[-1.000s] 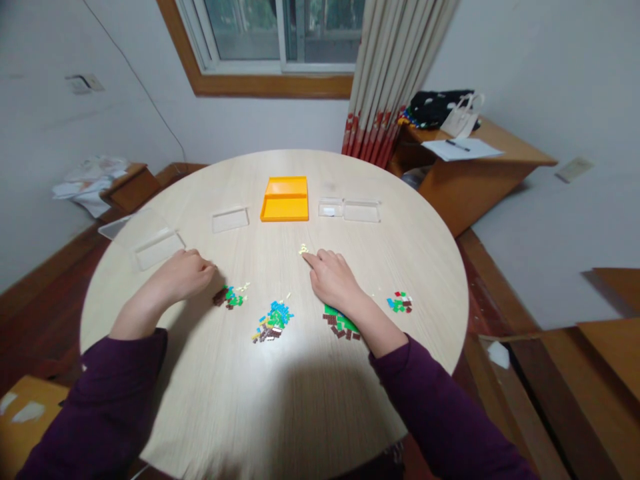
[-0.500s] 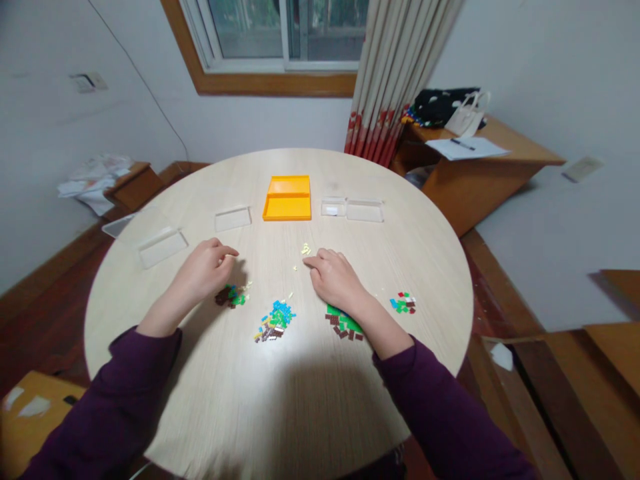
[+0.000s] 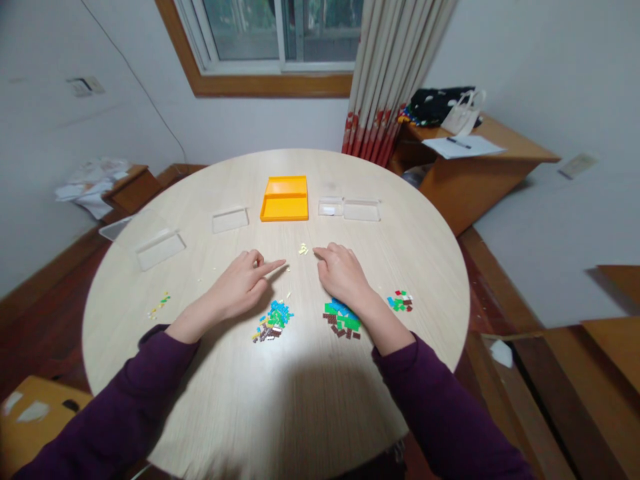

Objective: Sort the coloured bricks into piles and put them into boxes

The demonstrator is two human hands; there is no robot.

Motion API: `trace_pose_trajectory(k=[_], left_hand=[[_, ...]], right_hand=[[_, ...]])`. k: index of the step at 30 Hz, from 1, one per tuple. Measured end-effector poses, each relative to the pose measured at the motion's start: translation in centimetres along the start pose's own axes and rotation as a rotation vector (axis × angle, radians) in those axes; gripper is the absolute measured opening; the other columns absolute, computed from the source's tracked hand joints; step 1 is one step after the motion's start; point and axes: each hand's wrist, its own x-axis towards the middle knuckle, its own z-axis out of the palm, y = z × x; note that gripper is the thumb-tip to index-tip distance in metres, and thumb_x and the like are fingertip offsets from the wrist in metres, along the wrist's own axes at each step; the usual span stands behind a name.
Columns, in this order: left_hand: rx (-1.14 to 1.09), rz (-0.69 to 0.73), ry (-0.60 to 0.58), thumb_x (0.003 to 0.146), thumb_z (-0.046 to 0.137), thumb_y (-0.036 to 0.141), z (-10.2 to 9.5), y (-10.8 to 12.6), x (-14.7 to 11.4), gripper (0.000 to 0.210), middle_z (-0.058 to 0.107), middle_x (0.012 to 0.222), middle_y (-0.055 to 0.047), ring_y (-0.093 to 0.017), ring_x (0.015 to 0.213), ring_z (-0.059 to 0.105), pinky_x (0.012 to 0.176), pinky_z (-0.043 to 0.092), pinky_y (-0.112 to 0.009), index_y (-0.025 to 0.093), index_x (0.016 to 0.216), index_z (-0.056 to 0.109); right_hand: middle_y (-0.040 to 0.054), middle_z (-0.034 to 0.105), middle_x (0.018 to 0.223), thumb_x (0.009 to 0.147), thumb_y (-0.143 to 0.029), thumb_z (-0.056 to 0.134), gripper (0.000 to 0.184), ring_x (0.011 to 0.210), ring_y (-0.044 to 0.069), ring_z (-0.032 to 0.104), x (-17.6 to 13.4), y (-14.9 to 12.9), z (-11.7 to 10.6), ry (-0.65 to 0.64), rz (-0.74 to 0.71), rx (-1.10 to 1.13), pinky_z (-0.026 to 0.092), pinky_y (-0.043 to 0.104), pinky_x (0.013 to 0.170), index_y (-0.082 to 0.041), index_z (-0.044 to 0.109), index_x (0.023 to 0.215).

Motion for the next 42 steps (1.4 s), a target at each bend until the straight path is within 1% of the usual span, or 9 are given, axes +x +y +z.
trace_pose_trajectory(k=[4, 7, 12, 16, 21, 29, 33, 38, 42], left_hand=[[0.054, 0.035, -0.046, 0.087, 0.035, 0.022, 0.9, 0.5, 0.3, 0.053, 0.053, 0.097, -0.011, -0.025, 0.090, 0.046, 0.086, 0.040, -0.041, 0.023, 0.137, 0.055], [0.093, 0.032, -0.053, 0.087, 0.036, 0.022, 0.6, 0.4, 0.3, 0.051, 0.054, 0.096, -0.011, -0.025, 0.088, 0.047, 0.084, 0.040, -0.040, 0.021, 0.132, 0.059], [0.193, -0.034, -0.053, 0.086, 0.037, 0.019, -1.0, -0.6, -0.4, 0.039, 0.057, 0.090, -0.013, -0.025, 0.085, 0.048, 0.080, 0.040, -0.039, 0.016, 0.095, 0.075], [0.282, -0.117, -0.056, 0.085, 0.040, 0.021, -1.9, -2.1, -1.1, 0.036, 0.061, 0.089, -0.013, -0.024, 0.083, 0.049, 0.077, 0.041, -0.038, 0.016, 0.076, 0.074], [0.235, -0.184, -0.050, 0.081, 0.040, 0.019, -2.4, -3.0, -1.4, 0.034, 0.061, 0.080, -0.015, -0.026, 0.079, 0.053, 0.075, 0.043, -0.041, 0.016, 0.063, 0.069], [0.226, -0.281, 0.003, 0.084, 0.034, 0.017, -3.0, -2.8, -1.2, 0.038, 0.061, 0.079, -0.015, -0.027, 0.079, 0.058, 0.073, 0.044, -0.040, 0.014, 0.072, 0.069], [0.199, -0.327, 0.067, 0.083, 0.034, 0.016, -2.8, -3.2, -1.3, 0.036, 0.062, 0.083, -0.014, -0.027, 0.083, 0.058, 0.074, 0.045, -0.039, 0.013, 0.078, 0.070], [0.111, -0.338, 0.163, 0.083, 0.037, 0.017, -2.0, -3.8, -1.2, 0.035, 0.062, 0.090, -0.012, -0.025, 0.090, 0.058, 0.082, 0.047, -0.038, 0.014, 0.091, 0.071], [0.056, -0.318, 0.196, 0.083, 0.037, 0.017, -1.6, -3.6, -1.0, 0.037, 0.060, 0.090, -0.011, -0.025, 0.092, 0.058, 0.087, 0.047, -0.039, 0.013, 0.100, 0.070]], right_hand=[[0.0140, 0.065, 0.092, 0.086, -0.009, 0.037, 0.048, 0.088, 0.025, 0.057, 0.0, -0.3, 0.0, -0.064, 0.009, -0.061, 0.042, 0.038, 0.081, -0.013, 0.062, 0.126], [0.0138, 0.065, 0.093, 0.086, -0.008, 0.037, 0.050, 0.089, 0.025, 0.057, 0.0, -0.7, 0.0, -0.105, 0.018, -0.117, 0.041, 0.037, 0.082, -0.014, 0.058, 0.132], [0.0139, 0.065, 0.093, 0.086, -0.008, 0.035, 0.051, 0.086, 0.025, 0.056, 0.1, -0.8, 0.3, -0.107, -0.005, -0.130, 0.040, 0.037, 0.079, -0.015, 0.057, 0.132], [0.0144, 0.062, 0.091, 0.085, -0.009, 0.034, 0.052, 0.085, 0.024, 0.054, 0.1, -0.7, 0.5, -0.127, -0.002, -0.133, 0.037, 0.036, 0.078, -0.012, 0.058, 0.131], [0.0115, 0.062, 0.088, 0.085, -0.010, 0.037, 0.048, 0.084, 0.023, 0.054, 0.1, -0.6, 0.6, -0.113, -0.024, -0.138, 0.037, 0.034, 0.076, -0.017, 0.064, 0.124], [0.0129, 0.063, 0.091, 0.084, -0.007, 0.035, 0.053, 0.086, 0.023, 0.055, 0.3, -1.2, 0.4, -0.145, -0.010, -0.140, 0.038, 0.035, 0.079, -0.013, 0.060, 0.131], [0.0114, 0.063, 0.092, 0.084, -0.007, 0.038, 0.045, 0.091, 0.023, 0.057, -0.1, -1.9, -0.2, -0.145, -0.054, -0.062, 0.040, 0.036, 0.084, -0.015, 0.069, 0.116], [0.0068, 0.065, 0.088, 0.084, -0.007, 0.040, 0.037, 0.088, 0.018, 0.060, -0.6, -2.7, -0.6, -0.256, -0.224, 0.230, 0.044, 0.032, 0.084, -0.018, 0.073, 0.096], [0.0090, 0.066, 0.092, 0.085, -0.006, 0.039, 0.040, 0.091, 0.019, 0.059, -0.1, -2.3, -0.1, -0.148, -0.144, 0.162, 0.043, 0.034, 0.085, -0.015, 0.071, 0.107]])
